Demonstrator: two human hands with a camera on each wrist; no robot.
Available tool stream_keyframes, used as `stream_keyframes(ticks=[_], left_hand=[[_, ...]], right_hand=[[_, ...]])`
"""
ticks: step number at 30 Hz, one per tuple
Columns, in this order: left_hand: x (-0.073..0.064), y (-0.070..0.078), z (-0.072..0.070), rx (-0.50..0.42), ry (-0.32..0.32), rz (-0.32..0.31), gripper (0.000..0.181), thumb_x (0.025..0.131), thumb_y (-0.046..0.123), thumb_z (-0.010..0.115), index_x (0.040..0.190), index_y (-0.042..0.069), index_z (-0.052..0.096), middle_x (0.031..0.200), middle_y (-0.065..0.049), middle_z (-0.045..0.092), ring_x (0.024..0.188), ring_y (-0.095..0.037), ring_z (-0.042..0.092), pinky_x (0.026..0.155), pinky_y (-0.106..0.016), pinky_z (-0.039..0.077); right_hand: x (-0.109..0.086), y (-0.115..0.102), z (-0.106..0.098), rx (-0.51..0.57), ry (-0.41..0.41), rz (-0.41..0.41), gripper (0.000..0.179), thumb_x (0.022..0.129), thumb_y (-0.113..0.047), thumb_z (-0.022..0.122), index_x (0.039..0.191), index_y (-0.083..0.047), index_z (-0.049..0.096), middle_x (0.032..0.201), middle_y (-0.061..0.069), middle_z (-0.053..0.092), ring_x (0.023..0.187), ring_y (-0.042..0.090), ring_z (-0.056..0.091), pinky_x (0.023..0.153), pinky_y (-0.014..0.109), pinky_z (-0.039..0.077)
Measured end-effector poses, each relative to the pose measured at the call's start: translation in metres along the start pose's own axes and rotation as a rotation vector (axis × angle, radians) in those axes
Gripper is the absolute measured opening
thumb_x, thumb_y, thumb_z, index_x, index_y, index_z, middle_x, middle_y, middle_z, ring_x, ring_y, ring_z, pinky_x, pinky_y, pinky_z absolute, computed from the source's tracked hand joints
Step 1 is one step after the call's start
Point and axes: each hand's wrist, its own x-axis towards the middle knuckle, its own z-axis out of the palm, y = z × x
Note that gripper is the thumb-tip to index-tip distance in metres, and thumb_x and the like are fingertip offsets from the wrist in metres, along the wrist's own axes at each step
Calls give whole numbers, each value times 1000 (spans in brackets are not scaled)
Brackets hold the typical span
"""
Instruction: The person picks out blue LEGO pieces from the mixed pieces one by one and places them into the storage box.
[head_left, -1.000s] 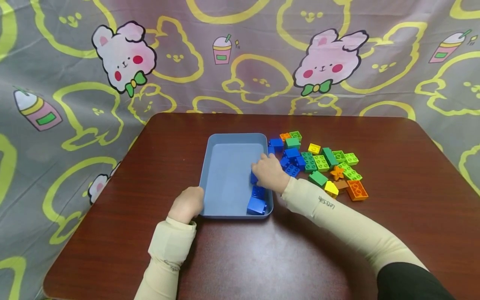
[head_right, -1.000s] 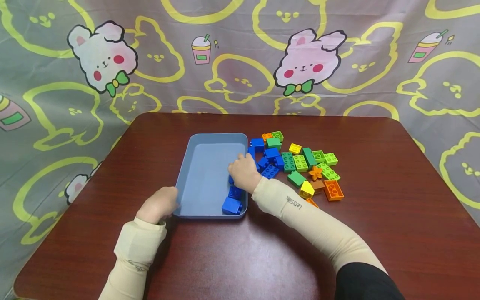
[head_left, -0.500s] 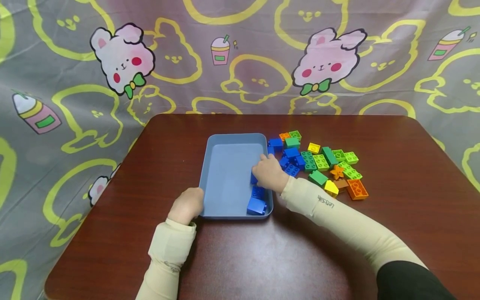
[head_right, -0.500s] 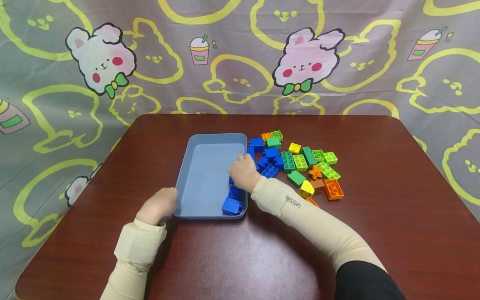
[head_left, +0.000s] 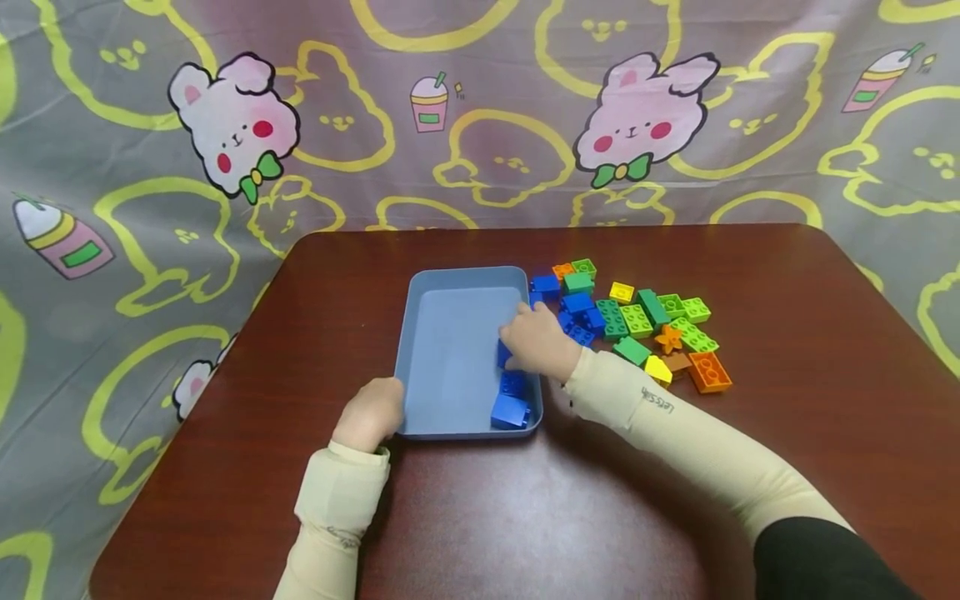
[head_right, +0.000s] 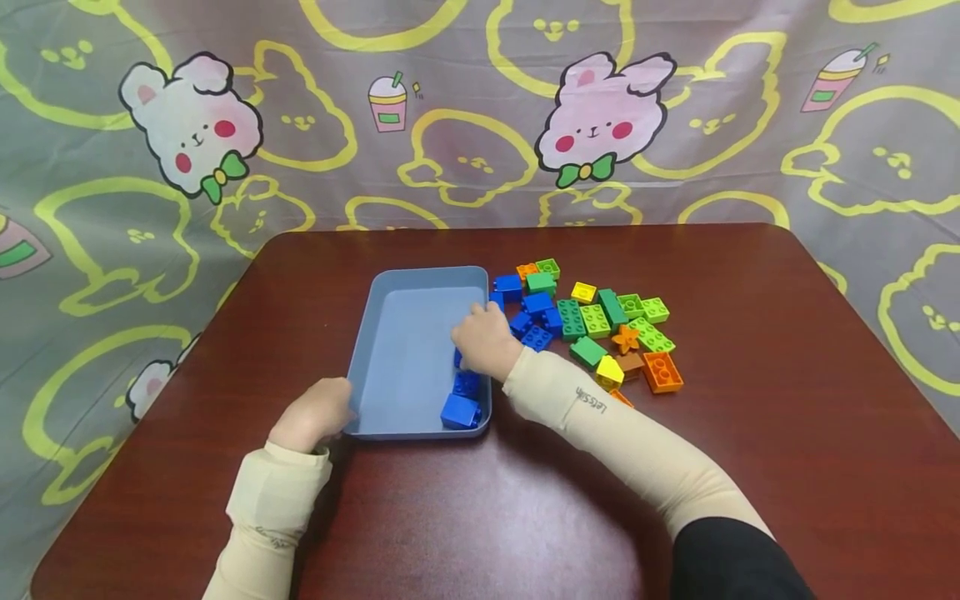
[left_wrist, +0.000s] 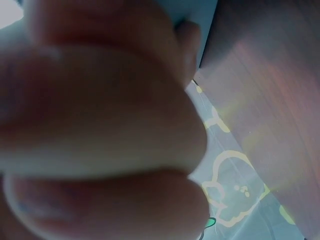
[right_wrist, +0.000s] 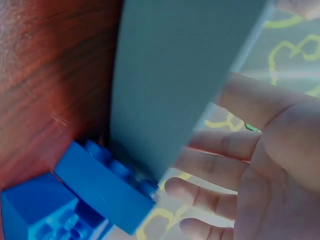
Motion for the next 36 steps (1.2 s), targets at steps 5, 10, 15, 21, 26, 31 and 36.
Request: stream_keyframes(ticks=[5,10,15,21,26,31,36], left_hand=[[1,0,1,1,-11,-2,22,72,-14,47,57,2,50,56,-11,47,49,-21,46,40,-28,37],[-1,-2,1,-8,-19,1,22,72,-14,46,56,2,49,53,-9,46,45,-20,45,39,-27,36],[-2,-2,0,-20,-17,6,24,73,-14,44,56,2,49,51,-8,45,43,-19,44,38,-26,36],[-1,0,0,-14,-23,4,23,74,-13,45,57,2,49,53,-9,46,44,-19,45,39,-27,37],[0,-1,1,-17,-19,3,23,73,-13,45,56,2,50,52,-9,47,44,-19,46,38,-27,38],[1,-2,0,-12,-4,19,24,74,-13,45,56,2,50,52,-9,46,45,-20,45,38,-27,37],[1,-2,1,-13,-14,13,23,73,-13,46,56,1,50,52,-9,47,44,-20,46,39,-28,38]], right_hand=[[-8,13,-13,83,89,47,43,71,-41,72,97,-8,66,82,7,65,75,23,50,63,35,44],[-13,31,-24,144,170,106,45,69,-40,74,96,-5,66,74,8,63,69,24,50,58,35,45],[-22,46,-25,210,153,205,38,70,-39,73,83,-5,64,63,6,56,62,23,49,52,34,45],[-33,59,-15,273,81,286,37,72,-36,73,87,-3,63,65,5,55,62,23,51,53,34,43],[-39,64,-3,371,45,315,31,72,-31,74,79,-4,60,58,4,48,54,19,47,43,27,39],[-44,66,6,399,31,307,30,71,-29,75,71,-7,54,55,3,45,51,18,45,40,25,37],[-44,68,13,403,2,322,33,71,-32,75,70,-7,53,54,4,42,50,18,43,41,25,35]])
